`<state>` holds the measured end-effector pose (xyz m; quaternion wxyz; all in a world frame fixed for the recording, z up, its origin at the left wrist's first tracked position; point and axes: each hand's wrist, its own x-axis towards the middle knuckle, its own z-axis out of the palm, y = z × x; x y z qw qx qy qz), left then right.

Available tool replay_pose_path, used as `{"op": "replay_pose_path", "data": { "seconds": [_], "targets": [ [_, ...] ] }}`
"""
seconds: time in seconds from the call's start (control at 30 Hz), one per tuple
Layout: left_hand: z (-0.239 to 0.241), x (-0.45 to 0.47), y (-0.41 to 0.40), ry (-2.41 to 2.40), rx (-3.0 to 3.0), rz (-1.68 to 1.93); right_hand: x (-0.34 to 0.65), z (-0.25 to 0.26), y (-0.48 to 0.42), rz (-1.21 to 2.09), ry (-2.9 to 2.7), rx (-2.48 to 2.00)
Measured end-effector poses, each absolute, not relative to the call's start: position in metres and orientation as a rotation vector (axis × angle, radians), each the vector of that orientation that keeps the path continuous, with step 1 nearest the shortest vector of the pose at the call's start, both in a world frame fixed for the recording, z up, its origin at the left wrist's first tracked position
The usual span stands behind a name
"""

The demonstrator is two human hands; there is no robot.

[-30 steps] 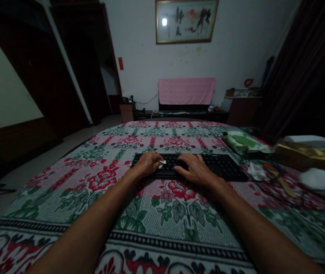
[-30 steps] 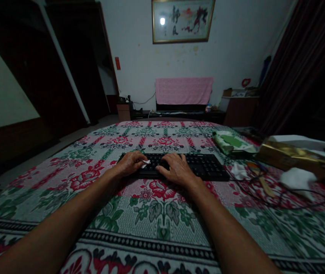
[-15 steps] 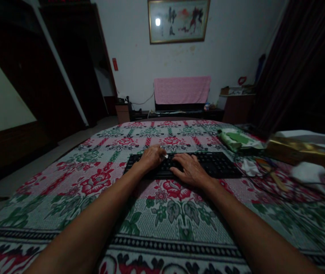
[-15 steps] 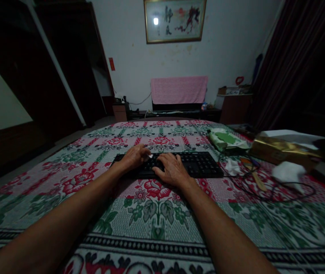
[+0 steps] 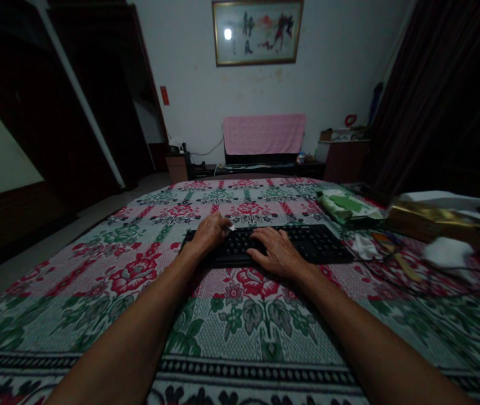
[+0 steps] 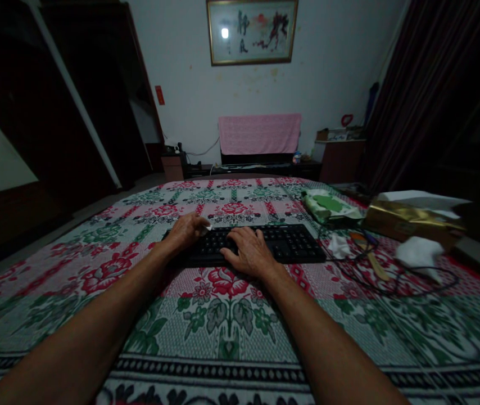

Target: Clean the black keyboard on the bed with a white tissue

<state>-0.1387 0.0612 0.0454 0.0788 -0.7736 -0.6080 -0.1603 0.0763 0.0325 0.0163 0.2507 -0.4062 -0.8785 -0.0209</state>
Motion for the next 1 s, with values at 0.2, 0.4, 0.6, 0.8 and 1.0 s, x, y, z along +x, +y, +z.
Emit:
{"op": "replay_pose_path", "data": {
  "seconds": [0.2,0.4,0.6,0.8,1.0],
  "targets": [
    [0.038,-0.125,0.069,-1.774,-2.393,-0.514,0.076,0.018,0.032,-0.052,-2.409,-1.111],
    [0.037,-0.144,0.071,-1.895,-2.27,-0.504,0.076,0.017,0.033,-0.056,-2.407,-1.109],
    [0.044,-0.135,0.06,-1.841,-2.357,-0.462,0.076,0.018,0.032,-0.051,-2.404,-1.104],
    [0.046,-0.141,0.059,-1.883,-2.33,-0.406,0.075,0.02,0.032,-0.047,-2.413,-1.124],
    [0.045,-0.133,0.056,-1.79,-2.395,-0.472,0.076,0.018,0.033,-0.051,-2.411,-1.11]
  ]
}}
